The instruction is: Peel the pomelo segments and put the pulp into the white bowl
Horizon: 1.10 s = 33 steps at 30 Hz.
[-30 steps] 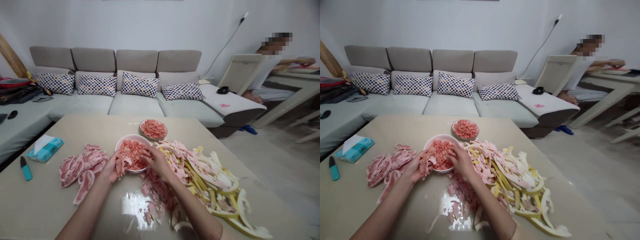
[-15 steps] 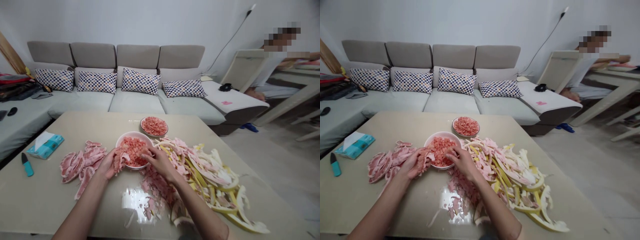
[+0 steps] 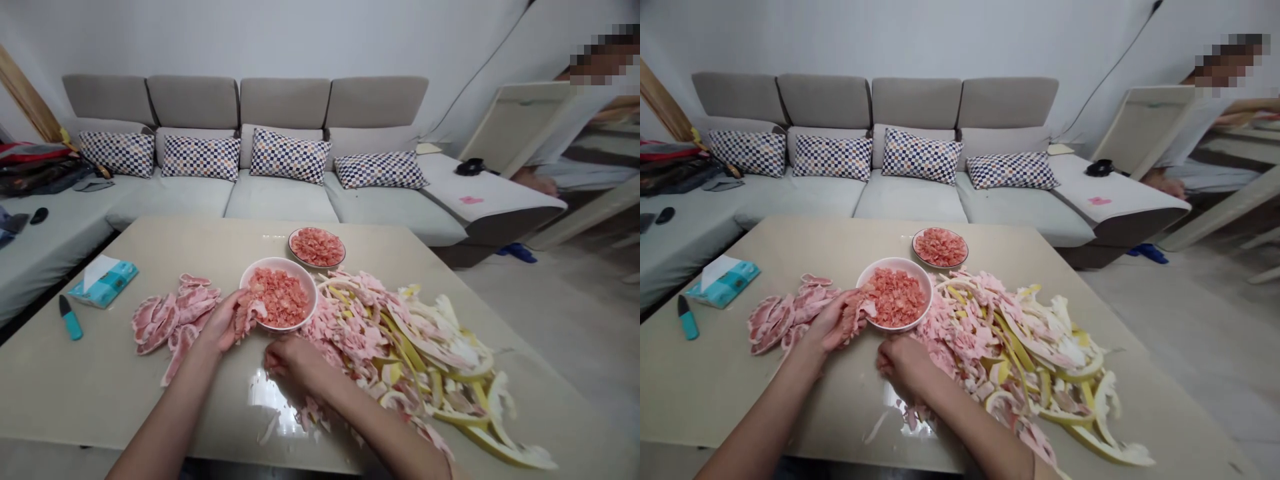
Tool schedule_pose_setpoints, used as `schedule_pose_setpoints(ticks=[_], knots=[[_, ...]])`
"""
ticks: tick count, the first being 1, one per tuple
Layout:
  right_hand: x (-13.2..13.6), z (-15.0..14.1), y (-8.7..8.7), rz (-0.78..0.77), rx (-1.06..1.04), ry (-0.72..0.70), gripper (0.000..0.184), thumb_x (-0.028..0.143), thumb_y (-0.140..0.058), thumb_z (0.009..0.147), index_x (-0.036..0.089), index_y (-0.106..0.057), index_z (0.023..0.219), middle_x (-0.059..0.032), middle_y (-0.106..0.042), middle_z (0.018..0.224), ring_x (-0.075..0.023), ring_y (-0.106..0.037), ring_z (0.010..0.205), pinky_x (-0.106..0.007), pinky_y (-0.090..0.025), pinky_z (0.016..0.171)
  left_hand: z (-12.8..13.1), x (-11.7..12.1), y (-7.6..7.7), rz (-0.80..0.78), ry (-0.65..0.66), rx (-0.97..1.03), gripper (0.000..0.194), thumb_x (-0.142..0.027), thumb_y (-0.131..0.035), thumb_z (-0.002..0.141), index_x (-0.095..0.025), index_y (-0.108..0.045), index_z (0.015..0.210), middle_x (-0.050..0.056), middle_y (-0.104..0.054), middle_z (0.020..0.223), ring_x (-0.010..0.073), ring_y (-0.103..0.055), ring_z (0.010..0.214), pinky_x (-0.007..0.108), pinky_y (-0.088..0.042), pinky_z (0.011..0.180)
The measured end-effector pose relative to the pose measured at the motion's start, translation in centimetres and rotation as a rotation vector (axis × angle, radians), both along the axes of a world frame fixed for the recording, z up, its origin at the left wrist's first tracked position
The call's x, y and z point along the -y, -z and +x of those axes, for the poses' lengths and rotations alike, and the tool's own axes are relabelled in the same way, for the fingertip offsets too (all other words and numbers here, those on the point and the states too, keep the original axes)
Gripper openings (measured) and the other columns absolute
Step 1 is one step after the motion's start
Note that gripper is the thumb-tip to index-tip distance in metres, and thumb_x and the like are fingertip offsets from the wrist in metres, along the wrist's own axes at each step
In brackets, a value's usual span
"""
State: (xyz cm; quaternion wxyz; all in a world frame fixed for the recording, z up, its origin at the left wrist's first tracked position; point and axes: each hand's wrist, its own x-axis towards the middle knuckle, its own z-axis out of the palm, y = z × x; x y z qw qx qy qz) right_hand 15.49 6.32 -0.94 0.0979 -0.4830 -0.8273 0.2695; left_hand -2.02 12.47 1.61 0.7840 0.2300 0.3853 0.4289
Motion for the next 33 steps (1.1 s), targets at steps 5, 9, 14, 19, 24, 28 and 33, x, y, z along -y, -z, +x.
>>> schedule_pose_setpoints(ticks=[5, 9, 14, 19, 24, 28, 33], knots=[[0.2, 1.1, -3.1, 0.035, -0.107, 0.072, 0.010, 0.020, -0.060, 0.082, 0.018, -0.068, 0.077, -0.0038, -0.070, 0.079, -0.0163, -0.061, 0.074, -0.023, -0.039, 0.065, 0.2, 0.1, 0.3, 0.072, 0.022, -0.055, 0.016, -0.030, -0.060, 0.081, -0.014, -0.057, 0.079, -0.001, -0.060, 0.054, 0.0097, -0.054, 0.038, 0.018, -0.042, 0.033], [-1.4, 1.5, -6.4, 0.169, -0.441, 0.290, 0.017, 0.030, -0.055, 0.089, 0.019, -0.067, 0.086, -0.0019, -0.069, 0.078, -0.0152, -0.061, 0.070, -0.026, -0.043, 0.067, 0.8, 0.5, -0.2, 0.143, 0.027, -0.106, 0.021, -0.035, -0.064, 0.078, -0.016, -0.055, 0.076, -0.004, -0.056, 0.051, 0.0089, -0.051, 0.035, 0.017, -0.039, 0.031], [-5.0, 0.5, -6.5, 0.234, -0.595, 0.301, 0.038, 0.037, -0.067, 0.081, 0.020, -0.062, 0.114, -0.0074, -0.067, 0.108, -0.0199, -0.061, 0.092, -0.031, -0.047, 0.079, 1.7, 1.2, -1.1, 0.258, 0.004, -0.172, 0.029, -0.042, -0.066, 0.077, -0.019, -0.049, 0.071, -0.011, -0.042, 0.044, 0.0047, -0.039, 0.029, 0.014, -0.032, 0.028], [-6.0, -0.1, -5.4, 0.042, -0.735, 0.281, 0.022, 0.039, -0.064, 0.082, 0.019, -0.069, 0.087, -0.0044, -0.071, 0.090, -0.0185, -0.063, 0.083, -0.032, -0.047, 0.079, 2.1, 1.4, -1.4, 0.326, -0.017, -0.226, 0.026, -0.042, -0.064, 0.079, -0.018, -0.052, 0.075, -0.012, -0.040, 0.043, 0.0031, -0.033, 0.029, 0.013, -0.031, 0.029], [-5.6, 0.1, -4.6, -0.365, -1.053, 0.312, 0.029, 0.045, -0.070, 0.075, 0.018, -0.064, 0.082, 0.0034, -0.061, 0.060, -0.0107, -0.054, 0.052, -0.025, -0.045, 0.056, 2.3, 1.5, -1.3, 0.359, -0.005, -0.240, 0.025, -0.042, -0.062, 0.080, -0.018, -0.054, 0.078, -0.011, -0.042, 0.044, 0.0036, -0.033, 0.031, 0.014, -0.029, 0.030], [-5.6, 0.0, -3.6, -0.602, -1.246, 0.344, 0.035, 0.046, -0.077, 0.068, 0.017, -0.062, 0.080, 0.0061, -0.056, 0.055, -0.0073, -0.051, 0.048, -0.021, -0.044, 0.052, 2.4, 1.5, -1.1, 0.368, 0.001, -0.255, 0.024, -0.042, -0.060, 0.081, -0.018, -0.055, 0.081, -0.011, -0.041, 0.045, 0.0042, -0.033, 0.032, 0.014, -0.031, 0.031], [-5.7, 0.0, -3.5, -0.594, -1.224, 0.342, 0.038, 0.047, -0.078, 0.067, 0.017, -0.063, 0.084, 0.0045, -0.058, 0.063, -0.0084, -0.054, 0.055, -0.023, -0.049, 0.058, 2.5, 1.4, -0.7, 0.386, -0.029, -0.295, 0.026, -0.043, -0.060, 0.081, -0.018, -0.057, 0.080, -0.011, -0.040, 0.044, 0.0039, -0.030, 0.032, 0.015, -0.029, 0.032]])
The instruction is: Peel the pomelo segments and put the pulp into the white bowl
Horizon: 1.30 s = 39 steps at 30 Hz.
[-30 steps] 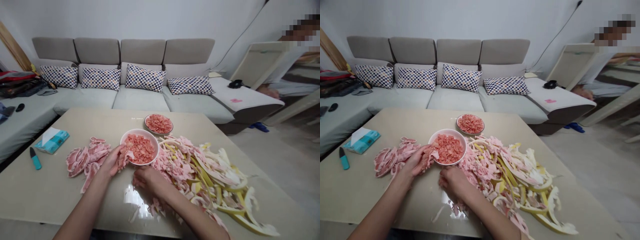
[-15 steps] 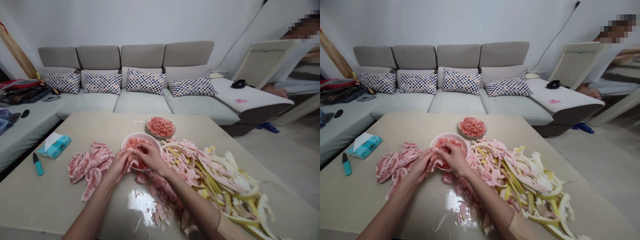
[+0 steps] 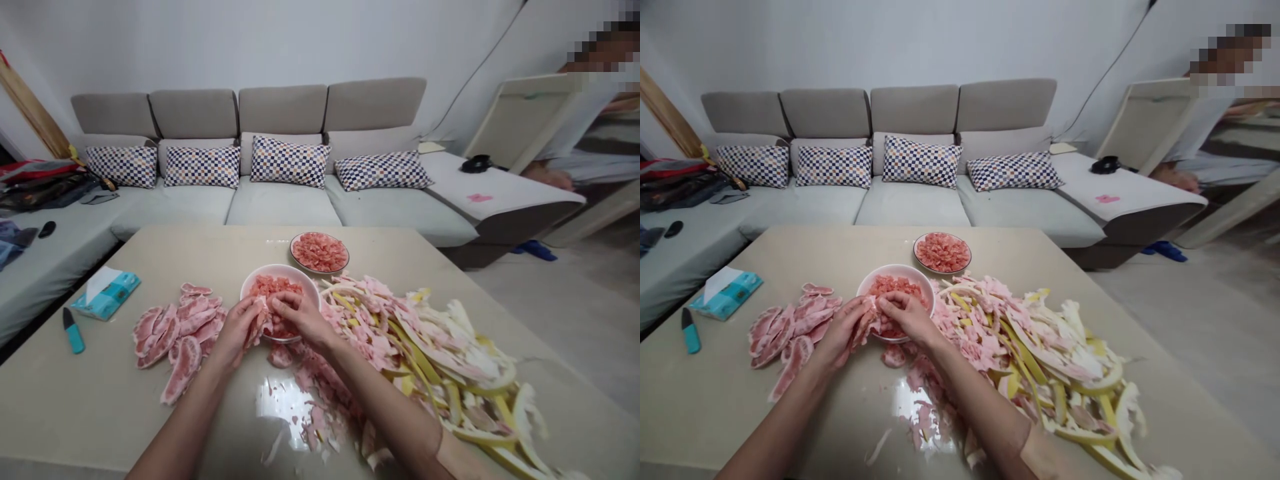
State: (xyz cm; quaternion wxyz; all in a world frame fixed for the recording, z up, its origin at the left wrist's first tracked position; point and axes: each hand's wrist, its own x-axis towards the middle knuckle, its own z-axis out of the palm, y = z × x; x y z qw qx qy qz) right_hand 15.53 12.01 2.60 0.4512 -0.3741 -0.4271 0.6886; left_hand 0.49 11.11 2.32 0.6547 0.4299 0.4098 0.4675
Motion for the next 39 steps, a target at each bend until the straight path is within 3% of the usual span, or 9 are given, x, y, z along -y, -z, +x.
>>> schedule_pose_setpoints(ticks=[5, 9, 14, 21, 27, 32, 35, 39], knots=[[0.1, 0.2, -0.6, 0.237, 0.290, 0.090, 0.034, 0.047, -0.073, 0.072, 0.017, -0.065, 0.085, -0.0007, -0.065, 0.077, -0.0128, -0.060, 0.068, -0.025, -0.049, 0.063, 0.2, 0.0, 0.1, 0.055, -0.043, -0.052, 0.026, -0.042, -0.063, 0.080, -0.017, -0.057, 0.075, -0.010, -0.042, 0.043, 0.0027, -0.030, 0.034, 0.014, -0.023, 0.034], [0.2, 0.2, -0.3, 0.187, 0.207, 0.024, 0.036, 0.051, -0.068, 0.076, 0.016, -0.064, 0.081, 0.0028, -0.059, 0.062, -0.0105, -0.056, 0.054, -0.024, -0.047, 0.056, 0.3, 0.2, 0.0, 0.056, -0.030, -0.052, 0.029, -0.044, -0.062, 0.080, -0.017, -0.056, 0.073, -0.010, -0.041, 0.042, 0.0034, -0.030, 0.034, 0.015, -0.024, 0.034], [0.0, 0.2, 0.2, 0.098, 0.078, 0.011, 0.038, 0.055, -0.066, 0.075, 0.017, -0.061, 0.073, 0.0034, -0.058, 0.057, -0.0111, -0.058, 0.053, -0.023, -0.048, 0.054, 0.1, 0.3, -0.2, 0.026, -0.023, -0.034, 0.029, -0.045, -0.062, 0.080, -0.018, -0.054, 0.071, -0.011, -0.039, 0.040, 0.0029, -0.025, 0.030, 0.016, -0.024, 0.033], [-0.1, 0.8, 0.2, -0.009, 0.003, 0.020, 0.037, 0.053, -0.068, 0.074, 0.017, -0.064, 0.080, 0.0000, -0.060, 0.064, -0.0105, -0.058, 0.057, -0.025, -0.055, 0.061, 0.0, 0.3, -0.3, 0.014, -0.021, -0.011, 0.029, -0.044, -0.061, 0.081, -0.018, -0.052, 0.071, -0.012, -0.038, 0.040, 0.0027, -0.025, 0.029, 0.015, -0.027, 0.034], [-0.6, 1.4, 0.5, -0.006, 0.084, 0.132, 0.033, 0.050, -0.066, 0.078, 0.016, -0.064, 0.081, -0.0032, -0.064, 0.072, -0.0134, -0.060, 0.064, -0.031, -0.056, 0.068, -0.1, 0.2, -0.1, 0.043, -0.021, -0.003, 0.031, -0.043, -0.059, 0.083, -0.018, -0.050, 0.068, -0.011, -0.040, 0.041, 0.0025, -0.027, 0.031, 0.015, -0.028, 0.035], [-0.1, 1.9, -0.8, 0.255, 0.422, 0.251, 0.028, 0.044, -0.063, 0.082, 0.019, -0.069, 0.093, -0.0044, -0.067, 0.100, -0.0206, -0.059, 0.098, -0.036, -0.045, 0.092, 0.0, 0.1, 0.1, 0.038, -0.047, -0.012, 0.030, -0.044, -0.060, 0.082, -0.019, -0.050, 0.070, -0.012, -0.038, 0.042, 0.0035, -0.027, 0.032, 0.015, -0.029, 0.035], [0.6, 1.2, -1.3, 0.397, 0.549, 0.211, 0.029, 0.044, -0.054, 0.088, 0.019, -0.067, 0.096, -0.0043, -0.068, 0.094, -0.0196, -0.061, 0.091, -0.034, -0.046, 0.086, 0.2, 0.2, 0.0, 0.040, -0.044, -0.024, 0.032, -0.046, -0.060, 0.082, -0.019, -0.050, 0.069, -0.011, -0.039, 0.041, 0.0036, -0.027, 0.032, 0.016, -0.027, 0.034], [1.2, -0.2, -1.1, 0.408, 0.467, 0.200, 0.024, 0.040, -0.064, 0.081, 0.018, -0.064, 0.090, -0.0024, -0.067, 0.082, -0.0153, -0.060, 0.073, -0.028, -0.047, 0.069, 0.3, 0.4, -0.2, 0.038, -0.038, -0.055, 0.034, -0.049, -0.061, 0.080, -0.018, -0.053, 0.069, -0.010, -0.040, 0.041, 0.0037, -0.029, 0.032, 0.017, -0.026, 0.035]])
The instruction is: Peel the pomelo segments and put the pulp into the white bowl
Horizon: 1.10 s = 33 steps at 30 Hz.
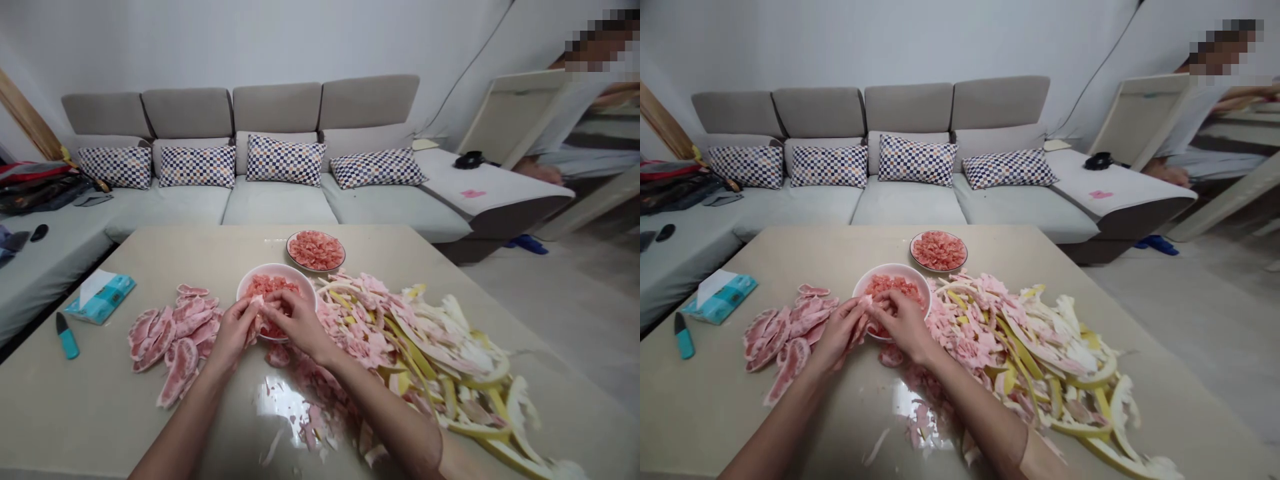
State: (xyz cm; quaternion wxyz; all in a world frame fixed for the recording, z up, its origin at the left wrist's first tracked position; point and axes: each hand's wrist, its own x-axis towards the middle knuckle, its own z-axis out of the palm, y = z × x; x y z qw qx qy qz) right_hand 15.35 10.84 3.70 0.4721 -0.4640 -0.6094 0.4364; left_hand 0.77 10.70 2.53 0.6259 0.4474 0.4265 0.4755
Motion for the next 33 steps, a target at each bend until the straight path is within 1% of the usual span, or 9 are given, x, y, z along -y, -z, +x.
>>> schedule_pose_setpoints(ticks=[5, 9, 15, 18, 21, 24, 27, 29, 33], knots=[[-0.1, 0.1, 0.3, -0.245, -0.284, -0.105, 0.031, 0.046, -0.071, 0.073, 0.018, -0.062, 0.081, 0.0041, -0.057, 0.061, -0.0085, -0.049, 0.049, -0.021, -0.038, 0.047, -0.1, 0.2, -0.3, -0.027, 0.040, 0.030, 0.031, -0.046, -0.066, 0.076, -0.017, -0.057, 0.068, -0.010, -0.041, 0.040, 0.0032, -0.027, 0.031, 0.017, -0.026, 0.034], [-0.2, 0.3, 0.3, -0.434, -0.558, -0.252, 0.034, 0.043, -0.078, 0.067, 0.015, -0.059, 0.072, 0.0074, -0.047, 0.051, -0.0038, -0.036, 0.042, -0.017, -0.025, 0.040, -0.1, 0.3, -0.6, -0.065, 0.067, 0.101, 0.028, -0.043, -0.067, 0.076, -0.016, -0.058, 0.070, -0.010, -0.041, 0.040, 0.0027, -0.027, 0.030, 0.016, -0.027, 0.033], [-0.8, 1.1, 0.3, -0.518, -0.623, -0.332, 0.036, 0.038, -0.083, 0.059, 0.014, -0.056, 0.064, 0.0047, -0.049, 0.056, -0.0022, -0.030, 0.043, -0.015, -0.022, 0.037, -0.9, 0.3, -0.5, -0.175, 0.116, 0.132, 0.028, -0.042, -0.070, 0.073, -0.016, -0.059, 0.079, -0.009, -0.046, 0.044, 0.0031, -0.035, 0.030, 0.015, -0.033, 0.032], [-1.3, 2.3, 0.3, -0.489, -0.624, -0.266, 0.035, 0.036, -0.083, 0.059, 0.016, -0.055, 0.064, 0.0053, -0.048, 0.056, -0.0031, -0.033, 0.044, -0.015, -0.027, 0.038, -1.6, 0.1, -0.4, -0.248, 0.059, 0.180, 0.033, -0.038, -0.075, 0.067, -0.019, -0.058, 0.087, -0.009, -0.049, 0.048, 0.0049, -0.043, 0.032, 0.014, -0.034, 0.031], [-1.6, 3.4, 0.5, -0.423, -0.571, -0.181, 0.028, 0.034, -0.080, 0.064, 0.017, -0.061, 0.075, 0.0049, -0.053, 0.061, -0.0056, -0.045, 0.050, -0.017, -0.039, 0.047, -1.8, 0.0, -0.7, -0.238, 0.013, 0.222, 0.033, -0.037, -0.076, 0.066, -0.020, -0.056, 0.085, -0.012, -0.043, 0.045, 0.0041, -0.040, 0.030, 0.014, -0.036, 0.030], [-1.6, 3.8, 0.7, -0.212, -0.194, -0.056, 0.022, 0.031, -0.075, 0.071, 0.018, -0.068, 0.087, -0.0022, -0.066, 0.084, -0.0144, -0.060, 0.074, -0.028, -0.050, 0.070, -1.5, 0.1, -1.1, -0.215, 0.040, 0.246, 0.030, -0.037, -0.075, 0.069, -0.019, -0.051, 0.076, -0.014, -0.035, 0.042, 0.0021, -0.031, 0.027, 0.013, -0.036, 0.030], [-1.1, 3.5, 0.3, 0.033, 0.135, 0.097, 0.014, 0.028, -0.066, 0.077, 0.019, -0.071, 0.088, -0.0061, -0.069, 0.100, -0.0217, -0.062, 0.094, -0.037, -0.048, 0.086, -1.1, 0.3, -1.2, -0.189, 0.059, 0.222, 0.032, -0.040, -0.073, 0.072, -0.019, -0.048, 0.070, -0.014, -0.033, 0.041, 0.0017, -0.027, 0.028, 0.013, -0.033, 0.030], [-0.5, 3.0, -0.4, 0.079, 0.173, 0.130, 0.014, 0.027, -0.061, 0.081, 0.019, -0.070, 0.088, -0.0055, -0.070, 0.094, -0.0216, -0.063, 0.090, -0.037, -0.048, 0.083, -0.8, 0.4, -1.0, -0.168, 0.061, 0.201, 0.032, -0.042, -0.070, 0.074, -0.019, -0.048, 0.069, -0.013, -0.033, 0.042, 0.0021, -0.028, 0.030, 0.013, -0.031, 0.031], [0.8, 1.6, -2.1, 0.031, 0.139, -0.006, 0.017, 0.031, -0.058, 0.084, 0.019, -0.070, 0.087, -0.0041, -0.071, 0.087, -0.0192, -0.064, 0.080, -0.032, -0.049, 0.074, -0.5, 0.5, -0.6, -0.068, 0.052, 0.164, 0.030, -0.042, -0.065, 0.079, -0.018, -0.051, 0.069, -0.010, -0.038, 0.043, 0.0027, -0.030, 0.033, 0.014, -0.029, 0.034]])
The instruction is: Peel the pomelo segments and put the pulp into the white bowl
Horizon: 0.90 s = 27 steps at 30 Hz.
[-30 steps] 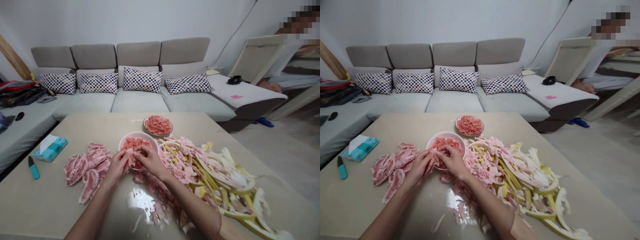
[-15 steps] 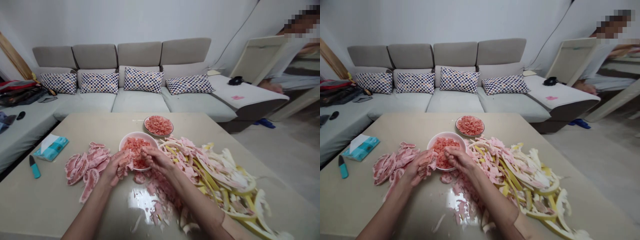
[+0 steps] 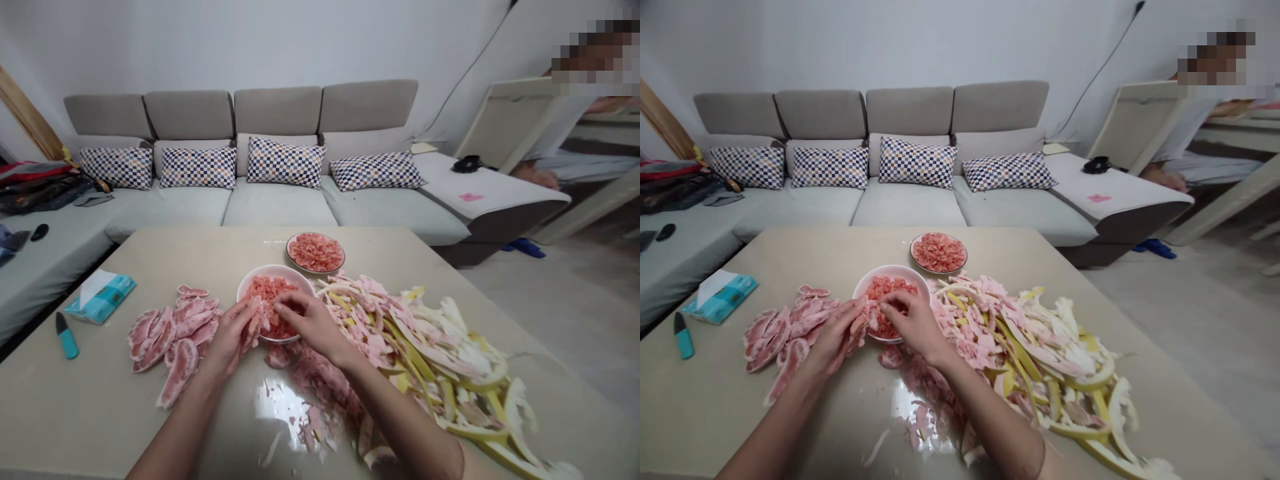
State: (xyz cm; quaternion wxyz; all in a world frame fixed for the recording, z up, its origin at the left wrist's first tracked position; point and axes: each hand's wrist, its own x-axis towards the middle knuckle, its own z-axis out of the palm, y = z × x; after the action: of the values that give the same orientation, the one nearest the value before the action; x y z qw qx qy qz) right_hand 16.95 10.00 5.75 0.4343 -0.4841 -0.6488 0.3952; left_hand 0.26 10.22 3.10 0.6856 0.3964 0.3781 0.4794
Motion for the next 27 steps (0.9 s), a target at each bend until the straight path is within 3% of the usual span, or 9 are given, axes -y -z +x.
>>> schedule_pose_setpoints(ticks=[5, 10, 16, 20, 24, 27], knots=[[0.6, -1.4, 0.0, -0.071, -0.023, -0.032, 0.020, 0.036, -0.065, 0.080, 0.017, -0.070, 0.086, -0.0041, -0.070, 0.082, -0.0169, -0.061, 0.073, -0.028, -0.047, 0.067, 0.4, 0.1, 0.0, 0.099, -0.075, -0.083, 0.028, -0.043, -0.064, 0.081, -0.018, -0.055, 0.071, -0.010, -0.042, 0.043, 0.0033, -0.032, 0.035, 0.015, -0.030, 0.038], [0.4, -1.5, 0.1, -0.066, -0.039, -0.009, 0.022, 0.036, -0.063, 0.080, 0.016, -0.065, 0.069, -0.0019, -0.064, 0.069, -0.0138, -0.055, 0.064, -0.025, -0.043, 0.059, 0.4, 0.2, 0.3, 0.131, -0.099, -0.163, 0.027, -0.043, -0.063, 0.082, -0.017, -0.058, 0.075, -0.009, -0.046, 0.045, 0.0026, -0.033, 0.035, 0.015, -0.022, 0.035], [-0.1, -0.1, 0.4, -0.226, -0.237, -0.071, 0.028, 0.043, -0.063, 0.079, 0.016, -0.062, 0.074, 0.0002, -0.060, 0.065, -0.0123, -0.055, 0.057, -0.025, -0.044, 0.057, 0.0, 0.1, 0.3, 0.042, -0.057, -0.022, 0.024, -0.040, -0.062, 0.082, -0.019, -0.055, 0.075, -0.010, -0.040, 0.043, 0.0044, -0.035, 0.035, 0.015, -0.031, 0.036], [-0.8, 1.1, 1.5, 0.003, -0.009, 0.044, 0.017, 0.033, -0.060, 0.083, 0.017, -0.066, 0.086, -0.0029, -0.066, 0.077, -0.0159, -0.060, 0.069, -0.028, -0.047, 0.065, 0.0, 0.1, 0.0, 0.015, -0.078, 0.013, 0.023, -0.037, -0.064, 0.081, -0.018, -0.053, 0.075, -0.010, -0.040, 0.043, 0.0045, -0.035, 0.035, 0.014, -0.034, 0.035], [-1.2, 1.2, 2.6, 0.184, 0.374, 0.065, 0.027, 0.019, -0.055, 0.085, 0.021, -0.064, 0.110, -0.0041, -0.070, 0.085, -0.0171, -0.063, 0.074, -0.029, -0.047, 0.071, 0.2, 0.3, 0.1, -0.017, -0.062, 0.026, 0.025, -0.039, -0.065, 0.081, -0.019, -0.050, 0.074, -0.011, -0.040, 0.044, 0.0042, -0.036, 0.034, 0.013, -0.035, 0.033], [-1.3, 1.0, 3.3, 0.189, 0.600, 0.096, 0.015, 0.022, -0.055, 0.088, 0.019, -0.070, 0.088, -0.0060, -0.070, 0.076, -0.0188, -0.063, 0.070, -0.028, -0.044, 0.065, 0.3, 0.1, 0.3, -0.058, -0.060, 0.034, 0.027, -0.041, -0.066, 0.079, -0.019, -0.050, 0.076, -0.010, -0.043, 0.047, 0.0048, -0.041, 0.035, 0.013, -0.035, 0.032]])
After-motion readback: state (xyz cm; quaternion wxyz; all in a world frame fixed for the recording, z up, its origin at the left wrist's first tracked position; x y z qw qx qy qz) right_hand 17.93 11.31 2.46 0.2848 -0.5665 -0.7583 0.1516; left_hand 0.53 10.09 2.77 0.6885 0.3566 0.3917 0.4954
